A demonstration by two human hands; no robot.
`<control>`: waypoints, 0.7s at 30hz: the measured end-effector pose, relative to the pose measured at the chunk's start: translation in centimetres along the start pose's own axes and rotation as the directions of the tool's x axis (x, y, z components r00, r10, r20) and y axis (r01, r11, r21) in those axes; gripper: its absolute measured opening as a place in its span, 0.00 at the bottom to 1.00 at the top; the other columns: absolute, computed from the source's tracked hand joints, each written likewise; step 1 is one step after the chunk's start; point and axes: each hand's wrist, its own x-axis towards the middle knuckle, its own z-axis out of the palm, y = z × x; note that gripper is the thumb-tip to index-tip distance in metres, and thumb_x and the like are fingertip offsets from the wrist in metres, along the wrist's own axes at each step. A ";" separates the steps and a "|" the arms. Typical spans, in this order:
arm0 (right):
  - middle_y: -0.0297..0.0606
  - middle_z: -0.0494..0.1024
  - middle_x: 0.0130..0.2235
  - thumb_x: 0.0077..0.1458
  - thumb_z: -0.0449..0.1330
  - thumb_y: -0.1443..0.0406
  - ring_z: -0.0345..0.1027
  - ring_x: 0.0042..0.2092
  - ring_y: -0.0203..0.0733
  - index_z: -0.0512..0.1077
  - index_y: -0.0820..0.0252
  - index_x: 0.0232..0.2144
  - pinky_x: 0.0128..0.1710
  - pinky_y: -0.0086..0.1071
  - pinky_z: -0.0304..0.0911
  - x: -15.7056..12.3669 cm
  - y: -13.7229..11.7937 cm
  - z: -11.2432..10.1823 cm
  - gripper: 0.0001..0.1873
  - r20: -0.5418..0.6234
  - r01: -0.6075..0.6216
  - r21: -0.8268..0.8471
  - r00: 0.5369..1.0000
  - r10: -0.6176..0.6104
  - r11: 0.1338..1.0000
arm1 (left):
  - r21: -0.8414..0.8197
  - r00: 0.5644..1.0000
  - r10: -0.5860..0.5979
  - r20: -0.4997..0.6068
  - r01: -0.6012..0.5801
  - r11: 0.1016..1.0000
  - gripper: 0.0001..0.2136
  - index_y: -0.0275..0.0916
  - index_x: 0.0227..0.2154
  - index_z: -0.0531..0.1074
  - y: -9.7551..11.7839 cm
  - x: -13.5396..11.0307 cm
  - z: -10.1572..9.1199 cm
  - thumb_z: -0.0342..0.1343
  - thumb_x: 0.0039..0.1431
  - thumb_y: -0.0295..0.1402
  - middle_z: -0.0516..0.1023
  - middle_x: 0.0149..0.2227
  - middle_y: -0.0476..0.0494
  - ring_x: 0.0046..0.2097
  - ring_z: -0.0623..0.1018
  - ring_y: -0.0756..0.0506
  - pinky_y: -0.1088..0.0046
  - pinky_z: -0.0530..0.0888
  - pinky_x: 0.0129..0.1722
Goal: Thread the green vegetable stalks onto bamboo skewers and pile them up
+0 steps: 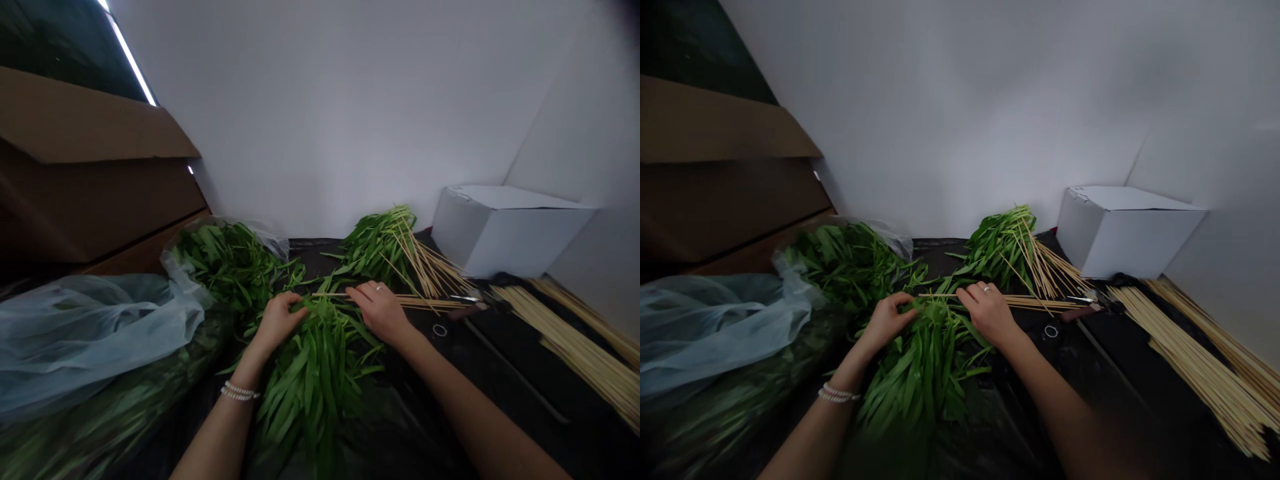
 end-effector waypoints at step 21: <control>0.42 0.72 0.37 0.58 0.52 0.74 0.57 0.40 0.44 0.74 0.62 0.44 0.39 0.35 0.51 -0.2 0.5 0.3 0.15 -0.053 -0.084 -0.090 0.995 0.079 0.992 | -0.245 0.888 0.219 0.404 -0.126 0.961 0.39 0.44 0.63 0.56 2.6 -1.2 -1.7 0.52 0.44 0.21 0.66 0.61 0.44 0.60 0.67 0.41 0.62 0.62 0.60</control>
